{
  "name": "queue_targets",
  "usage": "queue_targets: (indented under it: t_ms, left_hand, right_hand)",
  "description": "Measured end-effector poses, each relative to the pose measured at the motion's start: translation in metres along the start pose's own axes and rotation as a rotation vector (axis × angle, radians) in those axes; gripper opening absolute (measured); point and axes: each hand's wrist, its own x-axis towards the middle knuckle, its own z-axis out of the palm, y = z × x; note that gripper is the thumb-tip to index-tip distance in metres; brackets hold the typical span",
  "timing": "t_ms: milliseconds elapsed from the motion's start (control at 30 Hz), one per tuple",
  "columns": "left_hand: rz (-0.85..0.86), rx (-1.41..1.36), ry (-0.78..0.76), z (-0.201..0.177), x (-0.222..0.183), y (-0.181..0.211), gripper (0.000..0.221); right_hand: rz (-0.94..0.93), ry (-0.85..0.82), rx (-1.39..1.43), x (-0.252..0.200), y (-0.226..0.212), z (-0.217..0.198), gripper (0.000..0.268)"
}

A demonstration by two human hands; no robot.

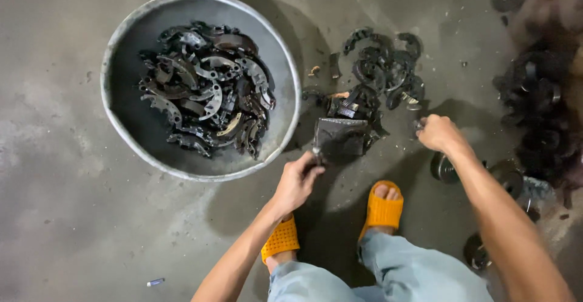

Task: Disassembling brake shoes by removing the lining with a hammer and punch

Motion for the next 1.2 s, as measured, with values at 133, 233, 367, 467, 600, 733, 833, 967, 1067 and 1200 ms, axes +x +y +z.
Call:
queue_targets:
  t_ms: [133, 233, 367, 467, 600, 733, 833, 967, 1067, 1200]
  left_hand:
    - [0.142, 0.038, 0.019, 0.001, 0.031, 0.017, 0.009]
    - [0.188, 0.065, 0.032, 0.002, 0.057, 0.027, 0.01]
    - [0.182, 0.077, 0.056, 0.006, 0.081, 0.018, 0.006]
    - [0.199, 0.056, 0.063, 0.016, 0.097, 0.003, 0.022]
    - [0.181, 0.04, 0.095, 0.039, 0.104, 0.007, 0.027]
    - [0.157, 0.086, 0.035, 0.047, 0.108, 0.007, 0.022]
    - [0.132, 0.136, 0.034, 0.053, 0.104, 0.005, 0.023]
    - [0.157, 0.209, 0.015, 0.061, 0.099, -0.001, 0.033]
    - [0.129, 0.16, 0.025, 0.058, 0.108, 0.013, 0.032]
    - [0.161, 0.25, 0.034, 0.063, 0.108, 0.004, 0.027]
  right_hand:
    - [-0.077, 0.007, -0.003, 0.013, 0.017, -0.008, 0.047]
    - [-0.087, -0.027, 0.061, -0.02, -0.001, -0.035, 0.047]
    - [-0.099, -0.107, 0.068, -0.044, -0.008, -0.047, 0.048]
    - [-0.118, -0.054, -0.133, -0.038, -0.004, -0.046, 0.03]
    - [-0.279, -0.005, -0.151, -0.021, 0.028, -0.027, 0.037]
    - [-0.259, -0.109, 0.019, -0.016, 0.029, -0.04, 0.049]
    - [-0.302, -0.095, 0.046, -0.016, 0.017, -0.054, 0.051]
    - [-0.461, -0.047, 0.153, -0.044, -0.028, -0.1, 0.044]
    - [-0.751, 0.019, 0.296, -0.046, -0.041, -0.113, 0.048]
    - [-0.808, 0.083, 0.317, -0.071, -0.064, -0.134, 0.041]
